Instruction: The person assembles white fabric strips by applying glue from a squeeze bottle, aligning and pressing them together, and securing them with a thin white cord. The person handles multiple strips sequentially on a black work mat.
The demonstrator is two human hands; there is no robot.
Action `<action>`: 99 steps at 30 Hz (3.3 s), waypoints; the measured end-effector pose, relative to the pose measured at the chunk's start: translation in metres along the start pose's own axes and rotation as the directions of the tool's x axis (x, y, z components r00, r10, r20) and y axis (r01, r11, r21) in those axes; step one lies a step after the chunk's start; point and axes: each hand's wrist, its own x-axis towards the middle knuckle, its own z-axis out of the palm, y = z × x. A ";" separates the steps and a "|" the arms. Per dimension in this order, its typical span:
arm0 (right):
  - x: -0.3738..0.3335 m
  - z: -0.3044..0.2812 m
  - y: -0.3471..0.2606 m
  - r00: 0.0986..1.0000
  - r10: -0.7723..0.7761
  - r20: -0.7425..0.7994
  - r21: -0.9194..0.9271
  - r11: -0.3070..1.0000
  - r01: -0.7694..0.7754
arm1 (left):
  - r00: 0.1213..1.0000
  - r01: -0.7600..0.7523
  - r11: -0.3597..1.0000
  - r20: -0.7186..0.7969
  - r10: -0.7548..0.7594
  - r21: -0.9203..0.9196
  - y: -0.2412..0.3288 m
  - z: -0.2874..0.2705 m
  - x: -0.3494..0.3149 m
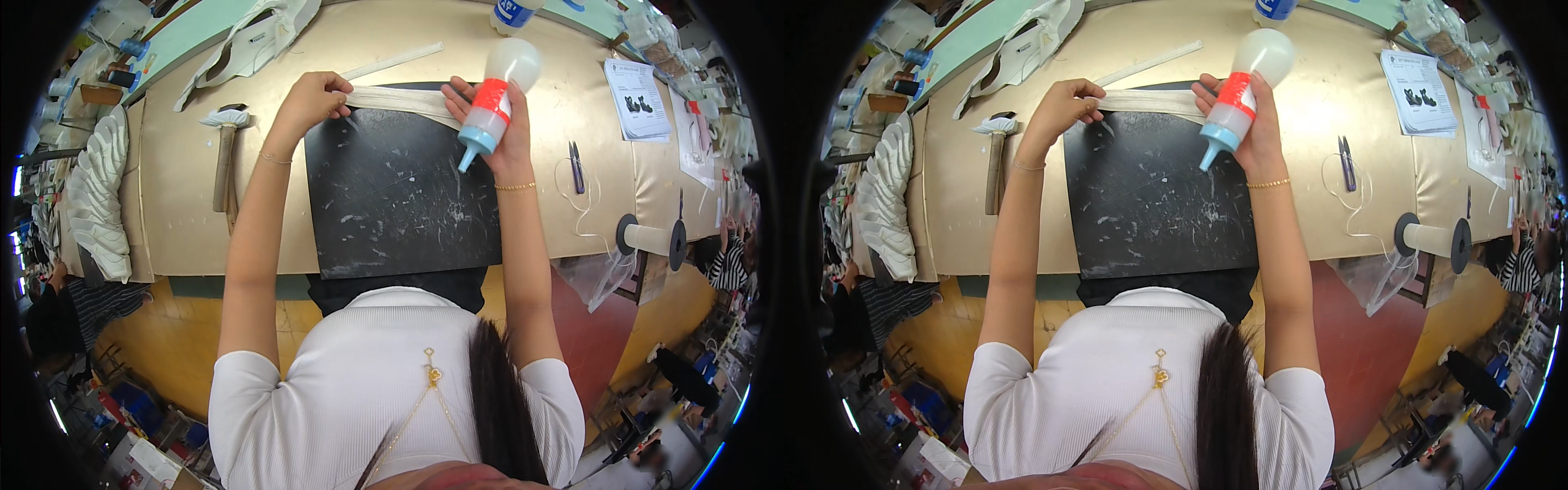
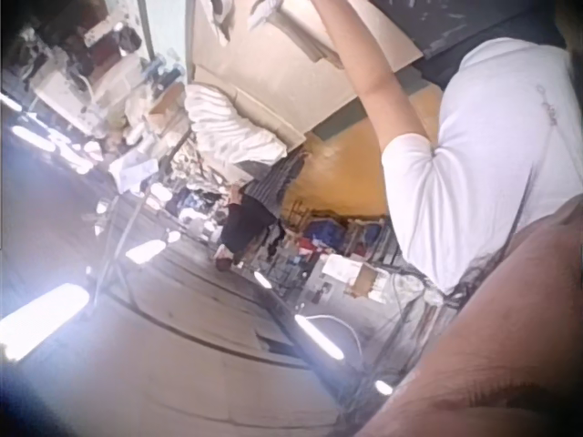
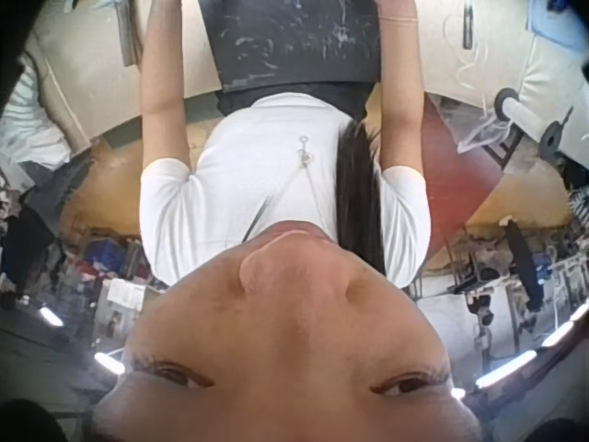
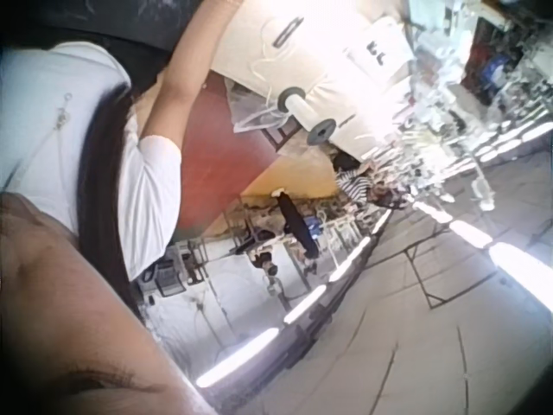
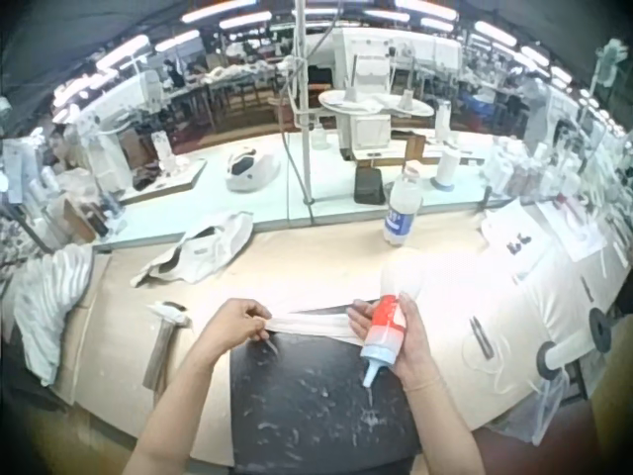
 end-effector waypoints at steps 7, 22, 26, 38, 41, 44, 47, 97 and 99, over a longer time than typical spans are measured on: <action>0.028 0.001 0.005 0.997 0.045 -0.058 -0.098 0.994 -0.051 | 0.999 0.016 0.985 0.041 -0.009 -0.169 -0.007 -0.028 -0.021; 0.017 0.001 0.001 0.998 -0.053 -0.029 -0.216 0.975 0.046 | 0.996 -0.040 0.983 0.076 0.054 -0.180 0.016 -0.048 -0.039; 0.002 -0.001 0.002 1.000 0.011 -0.004 -0.174 0.985 -0.011 | 0.989 -0.063 0.986 0.125 0.083 -0.154 0.023 -0.041 -0.037; 0.034 0.041 0.034 0.982 0.188 -0.010 -0.316 0.931 -0.182 | 0.999 -0.026 0.997 0.039 0.029 -0.076 0.007 -0.049 -0.058; 0.033 0.040 0.035 0.984 0.176 -0.023 -0.310 0.935 -0.175 | 0.999 -0.015 0.995 0.036 0.018 -0.101 -0.003 -0.056 -0.068; 0.032 0.042 0.037 0.983 0.180 -0.033 -0.346 0.921 -0.180 | 1.000 -0.005 0.992 0.021 0.007 -0.130 -0.005 -0.059 -0.076; 0.032 0.045 0.039 0.983 0.179 -0.031 -0.356 0.917 -0.178 | 0.998 -0.016 0.994 0.058 0.022 -0.107 -0.012 -0.058 -0.072; 0.044 0.045 0.020 0.848 -0.231 0.477 -0.784 -0.548 0.291 | 0.996 -0.047 0.776 -0.090 -0.013 -0.629 -0.009 -0.028 -0.129; 0.027 0.064 0.018 0.909 -0.143 0.391 -0.919 -0.112 0.377 | 0.997 -0.069 0.734 -0.075 0.024 -0.676 0.001 -0.028 -0.138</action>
